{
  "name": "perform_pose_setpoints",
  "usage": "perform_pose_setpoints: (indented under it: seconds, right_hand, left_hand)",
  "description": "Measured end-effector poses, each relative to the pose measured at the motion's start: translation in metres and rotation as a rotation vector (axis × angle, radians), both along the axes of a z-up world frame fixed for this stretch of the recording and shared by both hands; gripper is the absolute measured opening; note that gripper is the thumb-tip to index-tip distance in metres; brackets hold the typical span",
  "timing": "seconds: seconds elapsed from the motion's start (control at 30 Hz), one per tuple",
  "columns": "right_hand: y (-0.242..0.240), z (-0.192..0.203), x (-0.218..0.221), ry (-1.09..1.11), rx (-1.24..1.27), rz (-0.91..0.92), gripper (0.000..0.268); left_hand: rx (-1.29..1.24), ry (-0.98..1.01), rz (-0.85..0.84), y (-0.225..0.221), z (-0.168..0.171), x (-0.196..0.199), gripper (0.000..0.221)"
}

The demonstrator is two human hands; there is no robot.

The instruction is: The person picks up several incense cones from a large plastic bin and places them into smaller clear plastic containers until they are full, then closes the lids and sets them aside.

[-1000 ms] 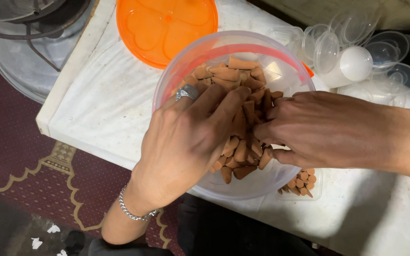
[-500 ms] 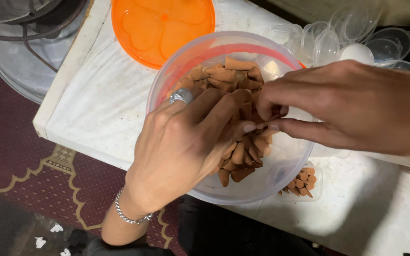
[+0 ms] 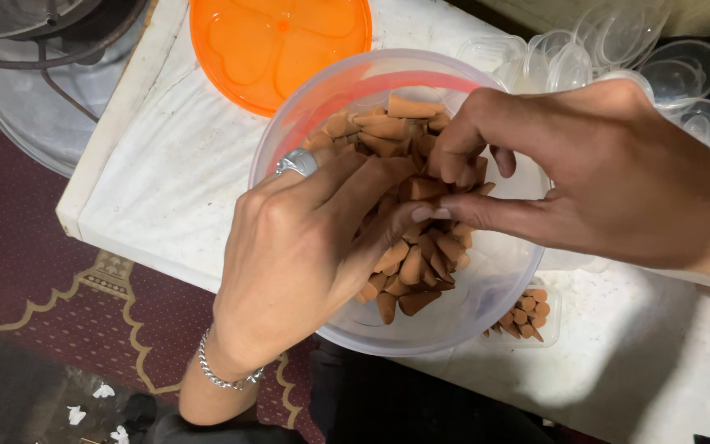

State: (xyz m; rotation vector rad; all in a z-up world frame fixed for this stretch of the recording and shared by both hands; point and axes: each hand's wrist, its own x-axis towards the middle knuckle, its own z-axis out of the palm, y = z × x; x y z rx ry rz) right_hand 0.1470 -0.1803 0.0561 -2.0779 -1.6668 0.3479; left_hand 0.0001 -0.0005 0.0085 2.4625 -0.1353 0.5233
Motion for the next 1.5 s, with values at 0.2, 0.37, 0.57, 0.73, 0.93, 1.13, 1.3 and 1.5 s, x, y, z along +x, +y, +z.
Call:
perform_pose_setpoints:
  seconds: [0.2,0.37,0.57,0.73,0.93,1.13,1.3,1.5]
  right_hand:
    - [-0.005,-0.008,0.009,-0.093,0.0,0.108,0.013]
    - [-0.014,-0.025,0.011,-0.352,-0.428,0.172,0.014]
    - [-0.002,-0.024,-0.001,-0.45,-0.698,0.211,0.022]
    - [-0.002,-0.03,-0.004,-0.552,-0.689,0.265,0.028]
    - [-0.005,-0.036,-0.004,-0.588,-0.593,0.271,0.03]
    - [-0.008,-0.034,-0.004,-0.689,-0.604,0.328,0.029]
    - [-0.007,-0.032,-0.005,-0.671,-0.624,0.329,0.035]
    - [-0.005,-0.021,-0.007,-0.633,-0.622,0.294,0.025]
  left_hand:
    - [-0.094,-0.056,0.031,-0.002,0.003,0.001,0.012]
    - [-0.074,-0.011,0.042,0.0,0.001,-0.001,0.024]
    - [-0.095,-0.02,0.035,-0.001,0.004,0.0,0.017]
    - [-0.087,0.005,0.059,-0.001,0.004,0.001,0.017]
    - [-0.083,-0.037,0.036,-0.001,0.004,0.002,0.011]
    - [-0.096,-0.028,0.035,0.0,0.006,0.002,0.015]
    - [-0.091,-0.02,0.025,0.0,0.006,0.001,0.011]
    - [-0.044,-0.027,0.031,0.0,0.002,0.002,0.016]
